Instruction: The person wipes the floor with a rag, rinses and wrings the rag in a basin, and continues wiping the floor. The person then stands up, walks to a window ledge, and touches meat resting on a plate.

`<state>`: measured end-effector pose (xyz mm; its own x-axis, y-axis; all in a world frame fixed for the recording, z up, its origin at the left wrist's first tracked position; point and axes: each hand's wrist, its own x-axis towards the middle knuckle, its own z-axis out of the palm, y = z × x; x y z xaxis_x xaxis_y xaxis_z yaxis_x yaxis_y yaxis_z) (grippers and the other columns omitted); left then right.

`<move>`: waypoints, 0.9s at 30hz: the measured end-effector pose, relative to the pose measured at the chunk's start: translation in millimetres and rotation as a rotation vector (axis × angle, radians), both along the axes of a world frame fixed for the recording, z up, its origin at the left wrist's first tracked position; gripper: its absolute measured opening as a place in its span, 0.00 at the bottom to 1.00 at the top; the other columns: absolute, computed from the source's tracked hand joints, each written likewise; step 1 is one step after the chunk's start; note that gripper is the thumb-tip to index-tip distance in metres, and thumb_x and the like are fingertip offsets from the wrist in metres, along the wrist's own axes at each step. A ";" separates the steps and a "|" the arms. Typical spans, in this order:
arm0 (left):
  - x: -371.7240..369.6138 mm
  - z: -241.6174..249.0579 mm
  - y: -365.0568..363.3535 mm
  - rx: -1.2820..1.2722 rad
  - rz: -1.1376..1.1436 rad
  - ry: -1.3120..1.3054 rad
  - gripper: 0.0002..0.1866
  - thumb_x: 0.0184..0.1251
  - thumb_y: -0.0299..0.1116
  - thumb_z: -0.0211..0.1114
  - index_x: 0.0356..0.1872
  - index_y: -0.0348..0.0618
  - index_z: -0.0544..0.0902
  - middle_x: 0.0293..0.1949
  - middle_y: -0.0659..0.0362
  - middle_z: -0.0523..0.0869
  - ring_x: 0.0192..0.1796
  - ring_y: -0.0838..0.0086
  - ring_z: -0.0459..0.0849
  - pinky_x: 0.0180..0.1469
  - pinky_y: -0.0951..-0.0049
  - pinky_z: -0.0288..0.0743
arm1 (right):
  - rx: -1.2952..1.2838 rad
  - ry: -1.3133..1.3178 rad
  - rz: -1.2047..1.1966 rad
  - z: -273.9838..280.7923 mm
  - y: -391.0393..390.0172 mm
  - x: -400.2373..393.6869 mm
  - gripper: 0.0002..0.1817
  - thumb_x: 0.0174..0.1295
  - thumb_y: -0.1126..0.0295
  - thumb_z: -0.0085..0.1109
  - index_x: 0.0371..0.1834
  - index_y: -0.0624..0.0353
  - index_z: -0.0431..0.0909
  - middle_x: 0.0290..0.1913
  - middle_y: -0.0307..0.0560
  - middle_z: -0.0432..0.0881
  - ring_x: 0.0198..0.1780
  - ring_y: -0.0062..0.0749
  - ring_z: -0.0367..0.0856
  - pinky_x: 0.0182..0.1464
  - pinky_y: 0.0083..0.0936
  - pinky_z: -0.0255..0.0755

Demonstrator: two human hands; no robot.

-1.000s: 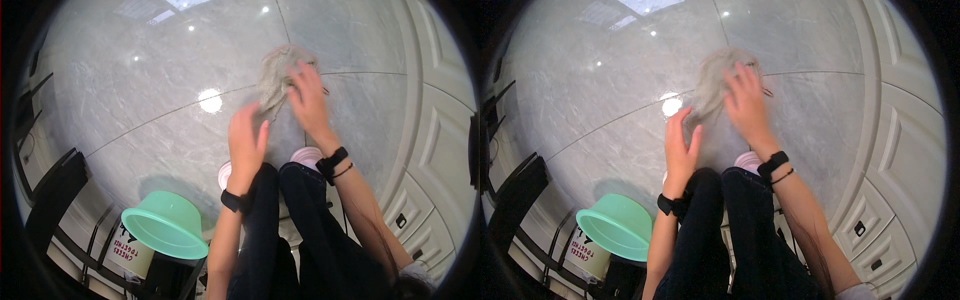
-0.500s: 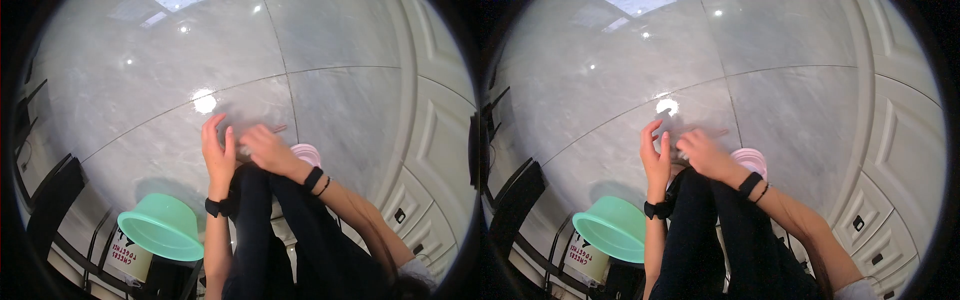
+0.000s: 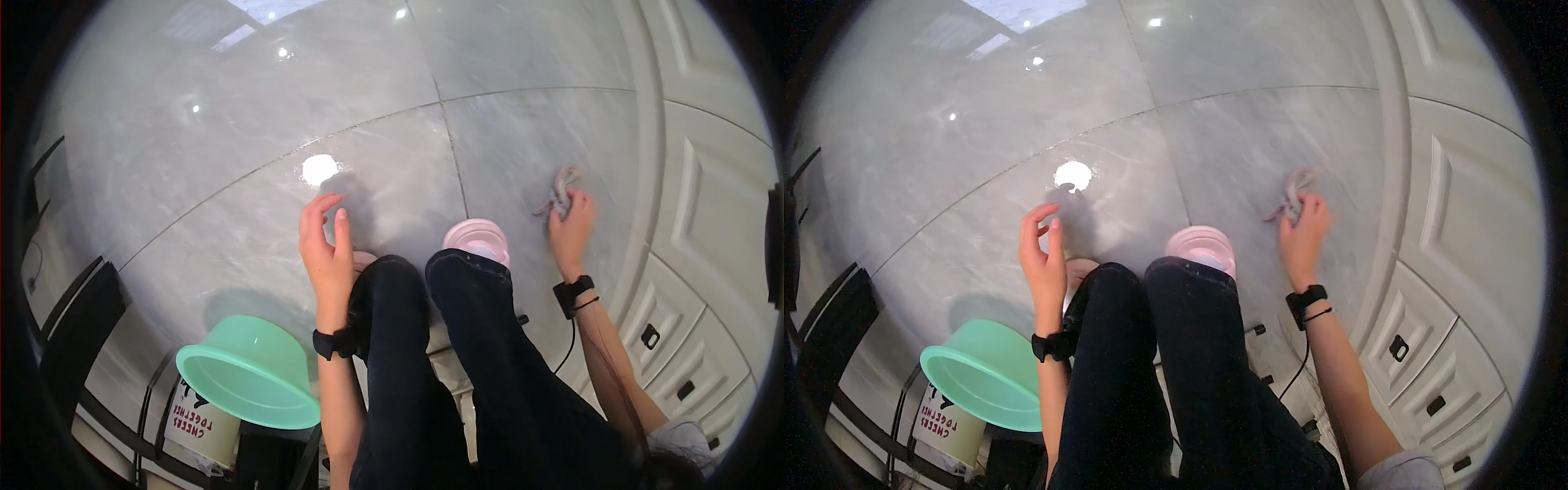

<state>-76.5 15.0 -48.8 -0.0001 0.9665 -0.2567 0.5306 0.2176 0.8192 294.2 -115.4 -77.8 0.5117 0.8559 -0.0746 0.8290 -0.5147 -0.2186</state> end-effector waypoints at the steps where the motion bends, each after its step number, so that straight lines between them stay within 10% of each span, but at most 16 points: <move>1: 1.6 0.2 -4.5 0.001 -0.011 -0.003 0.10 0.72 0.29 0.57 0.49 0.40 0.81 0.53 0.55 0.83 0.56 0.66 0.80 0.57 0.66 0.74 | 0.004 0.099 -0.020 1.5 -5.1 -15.1 0.20 0.52 0.79 0.63 0.50 0.61 0.74 0.53 0.54 0.73 0.54 0.52 0.74 0.57 0.39 0.69; 13: 1.6 2.8 -8.6 0.036 -0.015 -0.005 0.10 0.71 0.30 0.58 0.48 0.41 0.81 0.53 0.53 0.82 0.55 0.61 0.80 0.55 0.63 0.73 | 0.009 0.520 0.700 -2.5 103.4 -163.0 0.17 0.52 0.79 0.56 0.46 0.53 0.79 0.55 0.48 0.75 0.57 0.53 0.72 0.58 0.41 0.71; 22: -12.4 2.2 -16.0 0.059 -0.013 0.030 0.10 0.73 0.29 0.57 0.49 0.39 0.82 0.52 0.55 0.83 0.56 0.66 0.81 0.56 0.67 0.75 | 0.112 0.334 0.134 3.5 51.4 -46.0 0.20 0.48 0.80 0.59 0.47 0.56 0.78 0.59 0.51 0.75 0.61 0.52 0.72 0.60 0.40 0.70; 27: -8.1 2.9 -18.5 0.069 -0.009 0.016 0.10 0.73 0.29 0.57 0.48 0.39 0.82 0.52 0.55 0.83 0.56 0.66 0.81 0.56 0.67 0.75 | 0.006 0.160 0.228 10.9 -33.6 -39.5 0.29 0.46 0.84 0.59 0.56 0.57 0.78 0.64 0.55 0.71 0.66 0.56 0.68 0.63 0.40 0.69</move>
<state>-84.7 -3.6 -45.9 0.0046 0.9818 -0.1898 0.5458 0.1566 0.8232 254.7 -149.1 -66.8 0.2879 0.9483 -0.1334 0.8782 -0.3169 -0.3583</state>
